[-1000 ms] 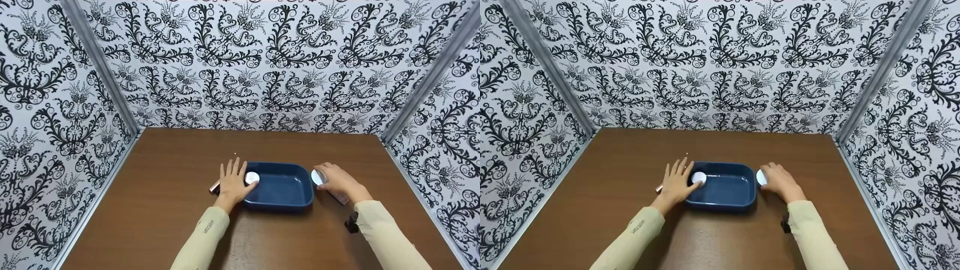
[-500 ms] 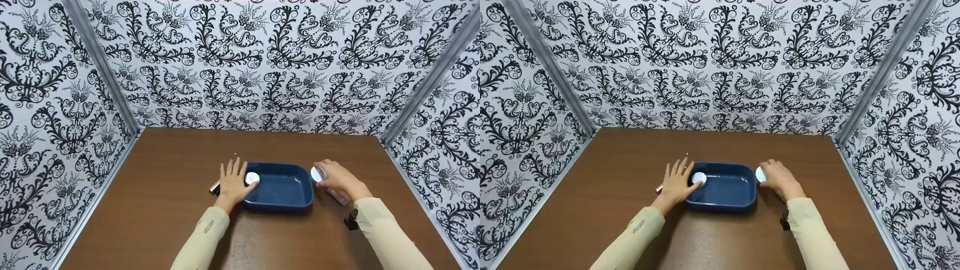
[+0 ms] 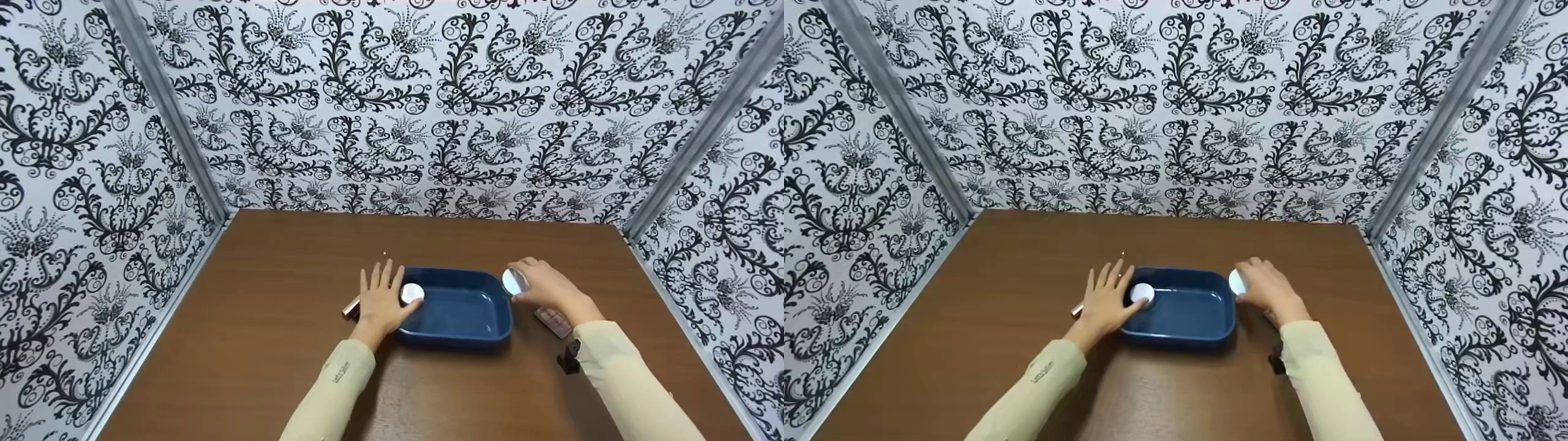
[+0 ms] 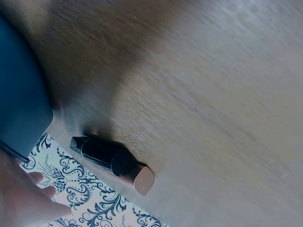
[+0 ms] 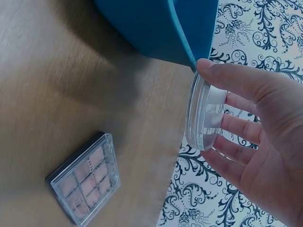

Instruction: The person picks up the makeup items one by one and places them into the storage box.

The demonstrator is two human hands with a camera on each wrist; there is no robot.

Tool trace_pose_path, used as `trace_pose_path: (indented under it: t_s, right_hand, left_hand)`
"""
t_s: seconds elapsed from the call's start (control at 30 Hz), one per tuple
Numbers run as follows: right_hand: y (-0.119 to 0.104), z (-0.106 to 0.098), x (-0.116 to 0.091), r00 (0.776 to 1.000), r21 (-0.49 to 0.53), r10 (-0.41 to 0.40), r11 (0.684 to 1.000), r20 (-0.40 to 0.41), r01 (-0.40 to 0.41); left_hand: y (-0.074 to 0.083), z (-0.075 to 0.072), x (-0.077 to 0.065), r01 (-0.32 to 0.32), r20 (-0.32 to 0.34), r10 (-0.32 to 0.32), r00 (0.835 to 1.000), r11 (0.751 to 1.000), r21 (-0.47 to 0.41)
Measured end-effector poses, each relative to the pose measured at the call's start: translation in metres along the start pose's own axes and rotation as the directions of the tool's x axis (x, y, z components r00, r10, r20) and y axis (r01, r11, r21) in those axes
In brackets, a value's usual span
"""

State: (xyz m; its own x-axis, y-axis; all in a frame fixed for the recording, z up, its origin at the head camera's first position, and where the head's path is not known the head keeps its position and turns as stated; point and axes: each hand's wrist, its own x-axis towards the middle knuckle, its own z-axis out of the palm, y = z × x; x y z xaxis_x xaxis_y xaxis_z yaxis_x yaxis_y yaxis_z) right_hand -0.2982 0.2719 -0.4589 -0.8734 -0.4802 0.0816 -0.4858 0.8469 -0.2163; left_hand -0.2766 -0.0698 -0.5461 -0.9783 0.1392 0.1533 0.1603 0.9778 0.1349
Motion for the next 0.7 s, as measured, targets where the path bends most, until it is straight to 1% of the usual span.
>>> trace_pose_path:
  t_s: [0.23, 0.5, 0.7]
  right_hand:
    - [-0.008, 0.000, 0.004, 1.000, 0.018, 0.015, 1.000, 0.016, -0.015]
    - [-0.019, 0.003, 0.014, 1.000, 0.014, -0.013, 1.000, 0.018, 0.013]
    - [-0.030, 0.002, 0.023, 1.000, 0.032, -0.013, 0.999, 0.027, 0.012]
  left_hand:
    - [-0.001, 0.000, -0.001, 0.004, 0.012, -0.004, 1.000, 1.000, 0.016]
    - [-0.001, 0.000, 0.000, 0.004, 0.010, -0.004, 1.000, 1.000, 0.023]
    - [0.000, -0.001, 0.000, 0.004, 0.013, -0.004, 1.000, 1.000, 0.015]
